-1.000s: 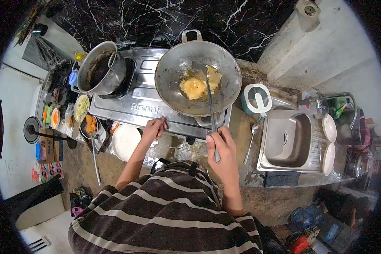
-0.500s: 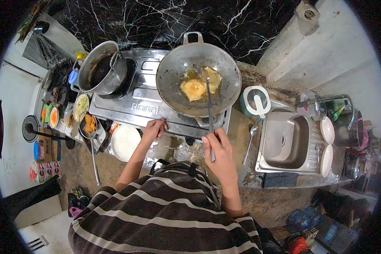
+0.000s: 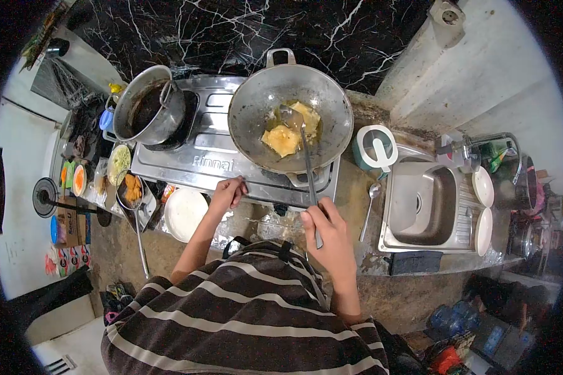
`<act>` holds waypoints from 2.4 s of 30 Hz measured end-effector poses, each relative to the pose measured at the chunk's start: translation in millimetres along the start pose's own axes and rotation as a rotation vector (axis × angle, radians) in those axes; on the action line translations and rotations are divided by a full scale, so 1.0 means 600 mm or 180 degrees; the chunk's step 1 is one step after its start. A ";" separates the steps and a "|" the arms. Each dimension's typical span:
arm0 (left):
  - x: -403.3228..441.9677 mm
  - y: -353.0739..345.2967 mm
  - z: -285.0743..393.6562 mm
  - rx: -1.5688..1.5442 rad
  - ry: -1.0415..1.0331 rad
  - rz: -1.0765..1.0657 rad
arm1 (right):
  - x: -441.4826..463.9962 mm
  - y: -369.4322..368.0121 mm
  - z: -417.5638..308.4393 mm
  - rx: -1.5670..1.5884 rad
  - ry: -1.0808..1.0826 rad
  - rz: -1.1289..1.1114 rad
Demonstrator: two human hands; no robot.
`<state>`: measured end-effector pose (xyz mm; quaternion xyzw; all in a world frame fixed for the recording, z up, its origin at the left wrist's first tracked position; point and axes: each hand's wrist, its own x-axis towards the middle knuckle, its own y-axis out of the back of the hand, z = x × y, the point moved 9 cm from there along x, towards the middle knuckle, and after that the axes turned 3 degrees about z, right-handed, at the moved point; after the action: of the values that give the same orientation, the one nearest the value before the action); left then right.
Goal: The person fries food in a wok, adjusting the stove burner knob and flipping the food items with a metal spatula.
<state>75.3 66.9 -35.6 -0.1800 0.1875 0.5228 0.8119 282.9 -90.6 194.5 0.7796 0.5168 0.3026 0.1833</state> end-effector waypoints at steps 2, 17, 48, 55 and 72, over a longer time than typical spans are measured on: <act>-0.002 0.000 0.003 -0.0035 -0.0019 0.0002 | -0.002 0.005 -0.002 -0.0034 0.0000 0.0026; 0.005 0.002 -0.001 0.0088 -0.0091 0.0030 | -0.003 0.010 -0.005 -0.0120 -0.0086 0.0129; -0.003 -0.001 0.004 0.0132 0.0031 0.0088 | 0.055 -0.008 -0.028 0.0133 0.0038 0.0454; 0.000 0.001 0.000 0.0086 0.0055 0.0072 | 0.064 -0.012 -0.030 0.0235 0.0064 0.0527; -0.002 0.000 0.004 0.0041 -0.0013 0.0121 | 0.072 -0.017 -0.028 0.0170 -0.0058 0.0538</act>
<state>75.0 67.3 -33.3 -0.1701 0.1926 0.5373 0.8033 276.9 -47.4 212.9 0.8278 0.4553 0.2959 0.1410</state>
